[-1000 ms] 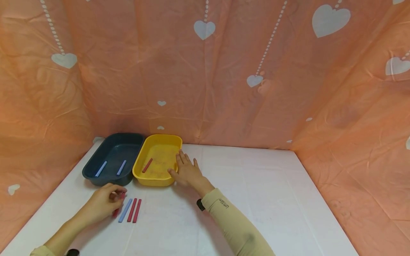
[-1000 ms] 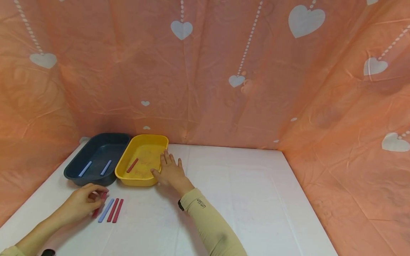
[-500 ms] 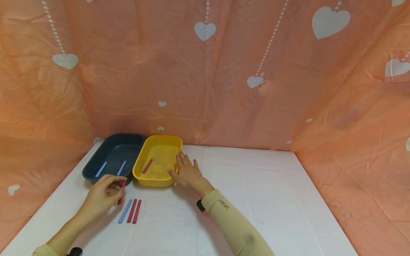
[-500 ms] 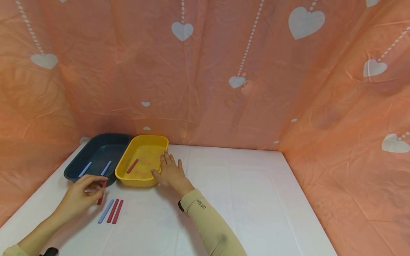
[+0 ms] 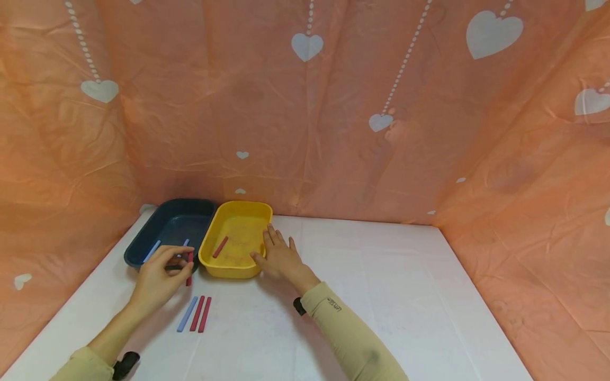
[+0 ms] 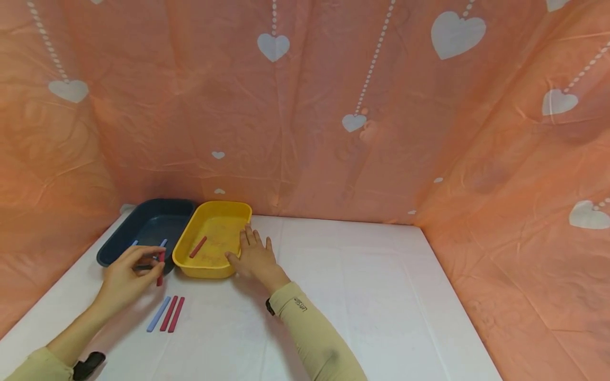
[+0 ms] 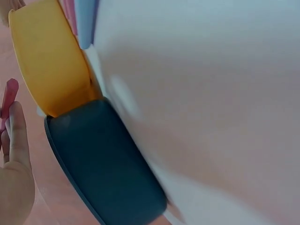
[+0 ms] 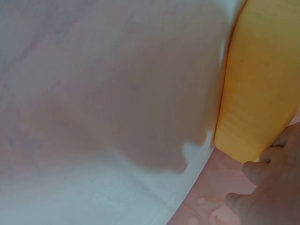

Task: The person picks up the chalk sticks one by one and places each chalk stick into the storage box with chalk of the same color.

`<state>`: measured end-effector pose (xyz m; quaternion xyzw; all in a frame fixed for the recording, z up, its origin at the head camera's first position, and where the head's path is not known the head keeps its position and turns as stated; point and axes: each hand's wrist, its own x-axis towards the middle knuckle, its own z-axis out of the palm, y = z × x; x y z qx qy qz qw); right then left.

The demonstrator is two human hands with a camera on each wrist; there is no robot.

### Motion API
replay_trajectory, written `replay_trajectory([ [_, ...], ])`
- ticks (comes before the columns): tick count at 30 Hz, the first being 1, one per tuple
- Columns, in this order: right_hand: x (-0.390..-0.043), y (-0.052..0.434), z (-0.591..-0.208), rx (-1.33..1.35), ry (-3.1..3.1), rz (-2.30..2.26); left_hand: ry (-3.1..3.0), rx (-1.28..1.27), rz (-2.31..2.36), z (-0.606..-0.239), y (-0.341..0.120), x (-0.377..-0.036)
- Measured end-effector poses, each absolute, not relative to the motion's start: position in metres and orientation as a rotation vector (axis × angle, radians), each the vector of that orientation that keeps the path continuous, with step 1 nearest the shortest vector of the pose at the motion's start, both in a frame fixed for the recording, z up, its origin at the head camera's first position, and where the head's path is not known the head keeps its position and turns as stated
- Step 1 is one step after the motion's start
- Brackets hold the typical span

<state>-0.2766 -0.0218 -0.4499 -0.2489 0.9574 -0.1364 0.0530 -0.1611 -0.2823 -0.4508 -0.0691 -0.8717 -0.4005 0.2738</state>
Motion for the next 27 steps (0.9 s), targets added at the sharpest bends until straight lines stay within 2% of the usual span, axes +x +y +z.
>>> replay_trajectory([
  [16,-0.277,-0.021,-0.448,-0.756,2.897,-0.406,-2.399,-0.127,-1.221,-0.443,-0.257,-0.198],
  [27,-0.279,-0.021,-0.450,-0.753,2.910,-0.420,-2.406,-0.232,-1.237,-0.441,-0.243,-0.225],
])
